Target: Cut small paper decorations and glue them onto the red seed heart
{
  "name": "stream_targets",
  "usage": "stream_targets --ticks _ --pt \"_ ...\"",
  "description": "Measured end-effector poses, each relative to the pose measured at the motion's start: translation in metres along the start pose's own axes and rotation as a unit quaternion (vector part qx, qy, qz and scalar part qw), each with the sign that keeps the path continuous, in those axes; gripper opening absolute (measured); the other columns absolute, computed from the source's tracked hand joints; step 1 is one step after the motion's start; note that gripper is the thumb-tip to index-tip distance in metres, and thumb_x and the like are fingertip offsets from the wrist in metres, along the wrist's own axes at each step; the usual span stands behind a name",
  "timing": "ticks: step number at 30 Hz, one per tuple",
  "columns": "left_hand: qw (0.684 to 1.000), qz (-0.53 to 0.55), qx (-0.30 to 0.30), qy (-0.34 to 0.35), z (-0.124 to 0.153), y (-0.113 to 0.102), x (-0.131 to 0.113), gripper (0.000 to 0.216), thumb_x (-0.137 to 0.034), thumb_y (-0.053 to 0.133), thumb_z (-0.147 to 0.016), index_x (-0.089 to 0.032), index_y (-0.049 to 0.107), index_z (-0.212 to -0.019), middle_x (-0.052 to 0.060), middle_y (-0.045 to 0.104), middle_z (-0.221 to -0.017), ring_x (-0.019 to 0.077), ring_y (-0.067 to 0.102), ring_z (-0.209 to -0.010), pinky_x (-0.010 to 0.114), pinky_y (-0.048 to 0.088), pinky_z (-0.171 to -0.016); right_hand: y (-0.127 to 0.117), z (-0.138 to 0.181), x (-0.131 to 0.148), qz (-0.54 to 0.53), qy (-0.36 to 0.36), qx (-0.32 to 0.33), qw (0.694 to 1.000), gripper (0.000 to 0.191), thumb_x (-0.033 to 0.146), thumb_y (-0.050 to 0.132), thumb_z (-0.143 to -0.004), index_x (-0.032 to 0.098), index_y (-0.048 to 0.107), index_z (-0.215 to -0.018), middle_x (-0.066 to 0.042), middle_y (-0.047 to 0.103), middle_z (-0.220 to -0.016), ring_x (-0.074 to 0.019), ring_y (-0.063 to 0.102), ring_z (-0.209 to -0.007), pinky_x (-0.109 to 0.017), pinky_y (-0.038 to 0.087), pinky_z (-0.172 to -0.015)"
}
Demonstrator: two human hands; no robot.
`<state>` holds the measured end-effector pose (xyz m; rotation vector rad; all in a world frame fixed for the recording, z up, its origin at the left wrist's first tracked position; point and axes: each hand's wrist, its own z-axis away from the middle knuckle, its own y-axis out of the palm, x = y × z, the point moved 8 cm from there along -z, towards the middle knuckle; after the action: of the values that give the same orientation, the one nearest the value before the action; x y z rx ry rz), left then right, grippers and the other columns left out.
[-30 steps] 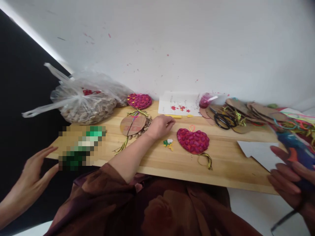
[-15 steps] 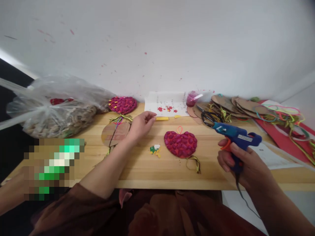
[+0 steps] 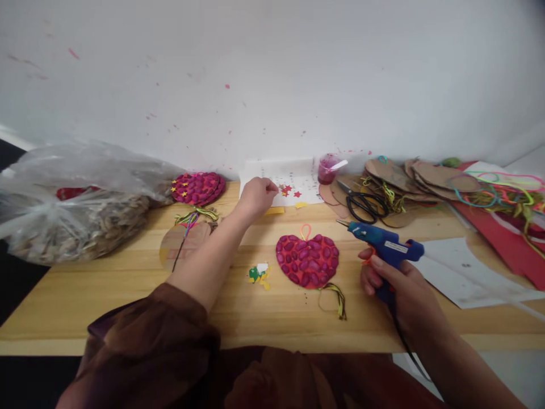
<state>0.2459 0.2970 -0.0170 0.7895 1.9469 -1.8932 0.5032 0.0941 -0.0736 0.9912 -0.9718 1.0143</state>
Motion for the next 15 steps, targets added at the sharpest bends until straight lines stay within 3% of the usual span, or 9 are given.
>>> stream_targets --ticks 4,9,15 --pt "0.999 -0.019 -0.041 -0.021 -0.013 -0.011 0.016 0.018 -0.018 0.060 -0.081 -0.017 0.074 -0.091 0.011 0.075 -0.096 0.0236 0.068 -0.086 0.033 0.048 -0.082 -0.003 0.001 -0.002 0.004 0.010 -0.002 1.000 0.023 0.039 0.072 -0.085 0.019 0.066 -0.094 0.005 0.046 -0.055 -0.0107 0.049 -0.050 -0.023 0.037 -0.051" --pt "0.997 -0.003 -0.032 -0.063 -0.017 -0.010 0.035 0.019 -0.021 0.062 -0.081 -0.017 0.075 -0.095 0.009 0.075 -0.089 0.0206 0.067 -0.079 0.031 0.049 -0.079 -0.003 0.000 -0.004 0.017 0.013 0.002 1.000 0.024 0.040 0.073 -0.083 0.019 0.066 -0.092 0.004 0.047 -0.056 -0.0118 0.049 -0.050 -0.025 0.039 -0.051" --pt "0.999 -0.034 0.005 0.033 -0.025 0.020 -0.004 0.013 -0.022 0.064 -0.079 -0.020 0.076 -0.084 0.007 0.075 -0.089 0.0207 0.066 -0.082 0.030 0.049 -0.079 0.001 0.002 -0.002 0.058 0.013 0.002 0.998 0.027 0.042 0.073 -0.082 0.018 0.068 -0.092 0.003 0.051 -0.055 -0.0132 0.049 -0.051 -0.027 0.039 -0.051"
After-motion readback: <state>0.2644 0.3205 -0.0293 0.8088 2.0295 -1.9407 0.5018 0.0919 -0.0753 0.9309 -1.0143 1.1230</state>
